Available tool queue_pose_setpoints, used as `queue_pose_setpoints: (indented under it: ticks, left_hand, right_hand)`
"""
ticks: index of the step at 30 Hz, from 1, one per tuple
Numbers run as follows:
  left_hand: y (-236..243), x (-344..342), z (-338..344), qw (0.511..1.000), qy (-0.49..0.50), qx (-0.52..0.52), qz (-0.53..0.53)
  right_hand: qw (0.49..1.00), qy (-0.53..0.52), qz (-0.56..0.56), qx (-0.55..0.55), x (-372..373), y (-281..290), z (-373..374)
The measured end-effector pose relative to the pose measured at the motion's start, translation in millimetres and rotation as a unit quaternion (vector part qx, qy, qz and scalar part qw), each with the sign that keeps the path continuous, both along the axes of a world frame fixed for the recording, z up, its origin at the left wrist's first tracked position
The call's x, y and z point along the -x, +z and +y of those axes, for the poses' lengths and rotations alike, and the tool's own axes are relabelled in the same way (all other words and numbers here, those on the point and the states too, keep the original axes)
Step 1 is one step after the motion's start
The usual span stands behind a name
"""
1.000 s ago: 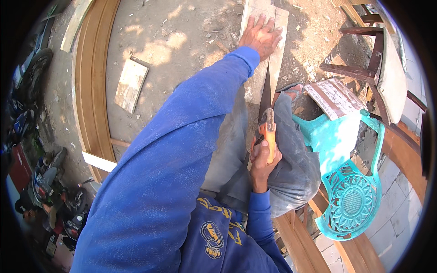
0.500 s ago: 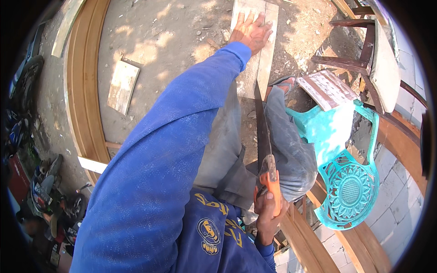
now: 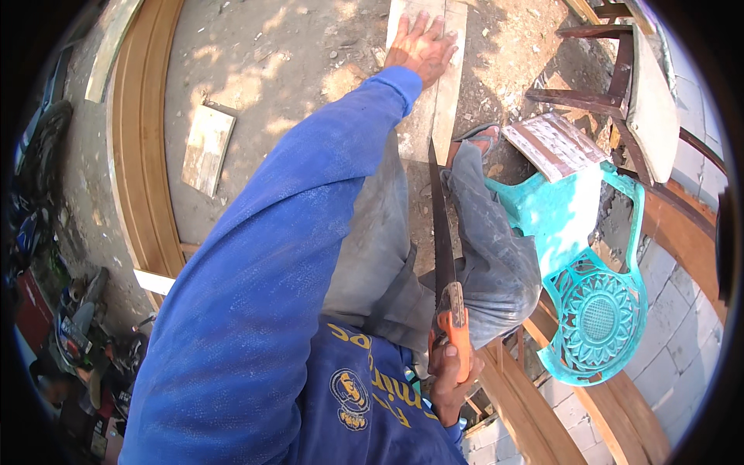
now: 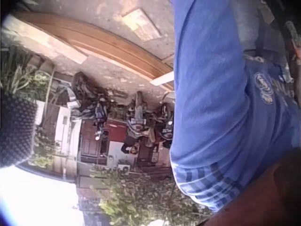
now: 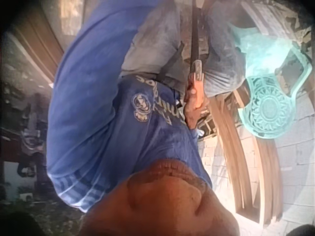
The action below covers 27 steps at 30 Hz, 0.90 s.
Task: The person saws a wooden plank with a handsaw while supporting the wood on a wooden frame in an outdoor yard.
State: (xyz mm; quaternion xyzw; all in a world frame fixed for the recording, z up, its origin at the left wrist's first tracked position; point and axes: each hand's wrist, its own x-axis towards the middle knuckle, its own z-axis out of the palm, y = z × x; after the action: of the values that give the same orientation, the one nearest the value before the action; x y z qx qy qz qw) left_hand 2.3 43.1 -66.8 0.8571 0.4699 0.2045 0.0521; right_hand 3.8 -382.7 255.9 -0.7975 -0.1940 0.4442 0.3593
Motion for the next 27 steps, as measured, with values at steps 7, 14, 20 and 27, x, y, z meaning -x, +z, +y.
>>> queue_pose_setpoints:
  ticks: [7, 14, 20, 27]
  left_hand:
    - [2.6, -6.3, 4.6, 1.0, -0.004, 0.004, -0.003]
    - [1.6, -0.6, 3.2, 0.999, -0.001, 0.033, 0.018]
    - [1.1, -3.3, 2.2, 0.999, -0.004, 0.037, 0.01]
    - [-5.9, 3.5, 12.2, 0.999, 0.001, 0.032, -0.022]
  right_hand:
    - [0.991, 0.076, -0.093, -0.061, -15.9, -105.8, 104.7]
    - [0.999, 0.023, -0.022, -0.029, 6.4, -22.9, -0.1]
    - [0.998, 0.029, -0.002, -0.053, -11.9, -83.1, 33.6]
    - [0.998, 0.031, -0.015, -0.059, -4.8, -96.3, 76.5]
